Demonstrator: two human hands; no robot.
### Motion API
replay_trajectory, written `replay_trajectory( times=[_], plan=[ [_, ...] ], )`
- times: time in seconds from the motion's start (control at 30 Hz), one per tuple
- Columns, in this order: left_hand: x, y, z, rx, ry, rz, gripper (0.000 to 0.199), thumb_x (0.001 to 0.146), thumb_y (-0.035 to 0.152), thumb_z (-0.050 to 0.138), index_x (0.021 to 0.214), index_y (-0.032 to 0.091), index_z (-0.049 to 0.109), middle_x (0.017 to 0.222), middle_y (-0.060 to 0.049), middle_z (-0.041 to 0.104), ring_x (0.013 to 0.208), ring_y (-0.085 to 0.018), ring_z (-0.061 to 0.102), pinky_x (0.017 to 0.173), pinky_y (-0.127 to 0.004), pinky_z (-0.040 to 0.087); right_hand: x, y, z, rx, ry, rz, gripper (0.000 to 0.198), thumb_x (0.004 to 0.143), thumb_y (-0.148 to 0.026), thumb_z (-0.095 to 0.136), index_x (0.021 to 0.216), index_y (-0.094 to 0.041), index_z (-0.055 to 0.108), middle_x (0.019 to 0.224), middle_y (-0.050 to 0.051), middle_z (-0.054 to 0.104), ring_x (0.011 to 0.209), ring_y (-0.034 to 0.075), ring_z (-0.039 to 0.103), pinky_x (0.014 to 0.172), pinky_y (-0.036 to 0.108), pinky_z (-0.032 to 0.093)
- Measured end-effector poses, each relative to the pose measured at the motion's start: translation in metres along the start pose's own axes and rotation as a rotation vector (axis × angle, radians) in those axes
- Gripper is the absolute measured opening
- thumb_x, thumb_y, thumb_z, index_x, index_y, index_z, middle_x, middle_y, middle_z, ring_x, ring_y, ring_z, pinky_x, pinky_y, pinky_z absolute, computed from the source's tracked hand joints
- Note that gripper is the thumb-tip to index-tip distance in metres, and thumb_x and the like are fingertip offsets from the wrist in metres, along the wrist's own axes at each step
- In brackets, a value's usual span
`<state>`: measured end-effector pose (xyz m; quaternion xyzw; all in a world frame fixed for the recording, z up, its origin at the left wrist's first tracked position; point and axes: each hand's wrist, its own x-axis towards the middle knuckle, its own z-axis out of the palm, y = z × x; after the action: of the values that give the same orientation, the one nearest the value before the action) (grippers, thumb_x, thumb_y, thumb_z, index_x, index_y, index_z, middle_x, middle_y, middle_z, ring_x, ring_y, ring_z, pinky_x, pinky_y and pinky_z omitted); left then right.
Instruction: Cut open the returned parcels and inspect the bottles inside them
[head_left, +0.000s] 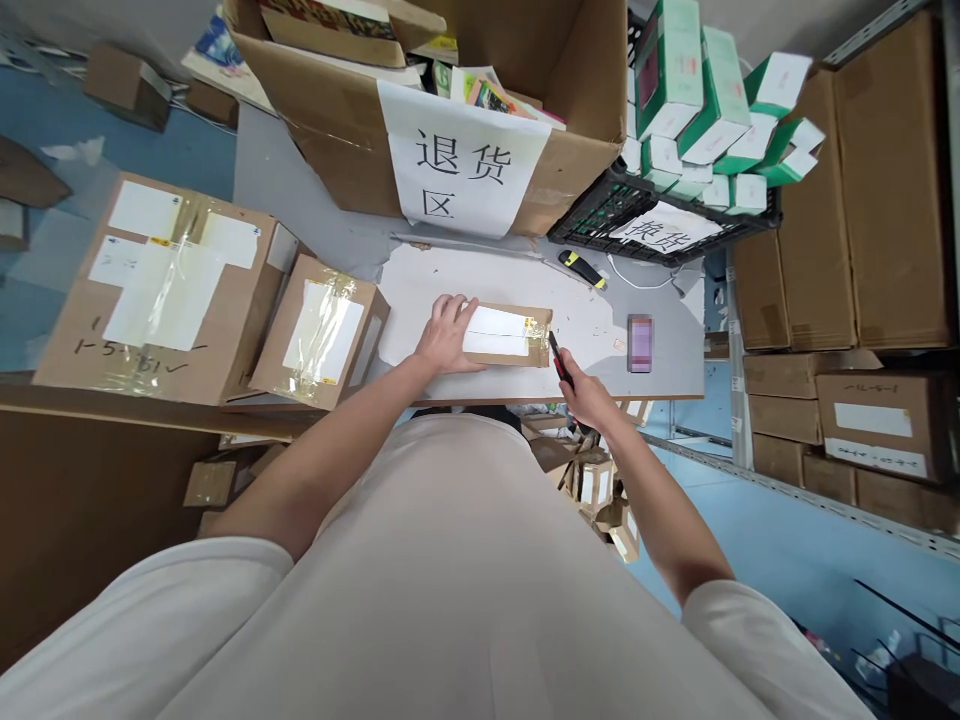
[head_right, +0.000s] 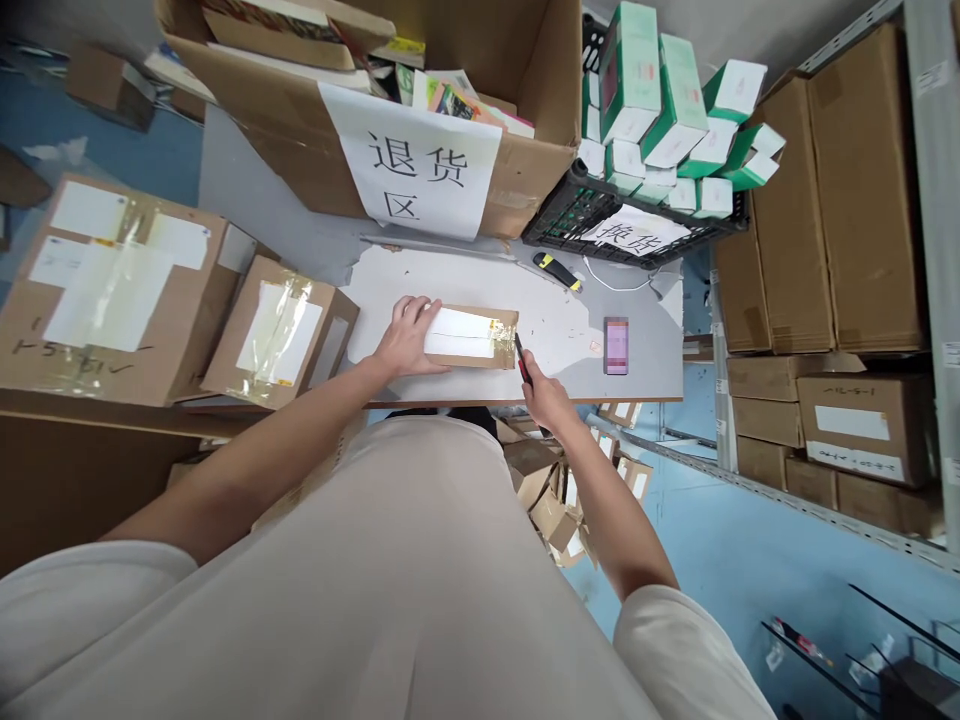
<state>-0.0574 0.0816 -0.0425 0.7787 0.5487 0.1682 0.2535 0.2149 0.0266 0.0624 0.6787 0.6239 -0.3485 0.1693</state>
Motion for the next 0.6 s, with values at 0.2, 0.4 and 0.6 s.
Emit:
replay_trajectory(
  times=[0.2, 0.4, 0.6],
  plan=[
    [-0.003, 0.009, -0.007, 0.056, -0.068, -0.097, 0.120, 0.051, 0.064, 0.079, 0.148, 0.018, 0.025, 0.142, -0.020, 0.033, 0.131, -0.043, 0.026, 0.092, -0.056, 0.044, -0.019, -0.005, 0.000, -0.077, 0.029, -0.007, 0.066, 0.094, -0.023, 0.036, 0.155, -0.021, 0.011, 0.075, 0.006, 0.070, 0.057, 0.020, 0.059, 0.070, 0.030, 0.045],
    [-0.003, 0.006, -0.004, 0.002, -0.029, -0.082, 0.120, 0.049, 0.058, 0.082, 0.147, 0.019, 0.026, 0.141, -0.020, 0.035, 0.131, -0.043, 0.026, 0.094, -0.057, 0.044, -0.026, 0.003, 0.026, -0.027, -0.015, -0.022, 0.066, 0.092, -0.026, 0.044, 0.154, -0.021, 0.022, 0.073, 0.007, 0.069, 0.057, 0.021, 0.059, 0.069, 0.030, 0.044],
    [-0.003, 0.002, -0.001, 0.007, 0.000, -0.048, 0.120, 0.047, 0.055, 0.083, 0.147, 0.017, 0.029, 0.141, -0.019, 0.036, 0.132, -0.043, 0.027, 0.100, -0.056, 0.041, -0.042, 0.022, 0.035, 0.121, 0.087, 0.016, 0.067, 0.091, -0.032, 0.045, 0.154, -0.025, 0.021, 0.072, 0.006, 0.068, 0.054, 0.020, 0.058, 0.065, 0.033, 0.047]
  ],
)
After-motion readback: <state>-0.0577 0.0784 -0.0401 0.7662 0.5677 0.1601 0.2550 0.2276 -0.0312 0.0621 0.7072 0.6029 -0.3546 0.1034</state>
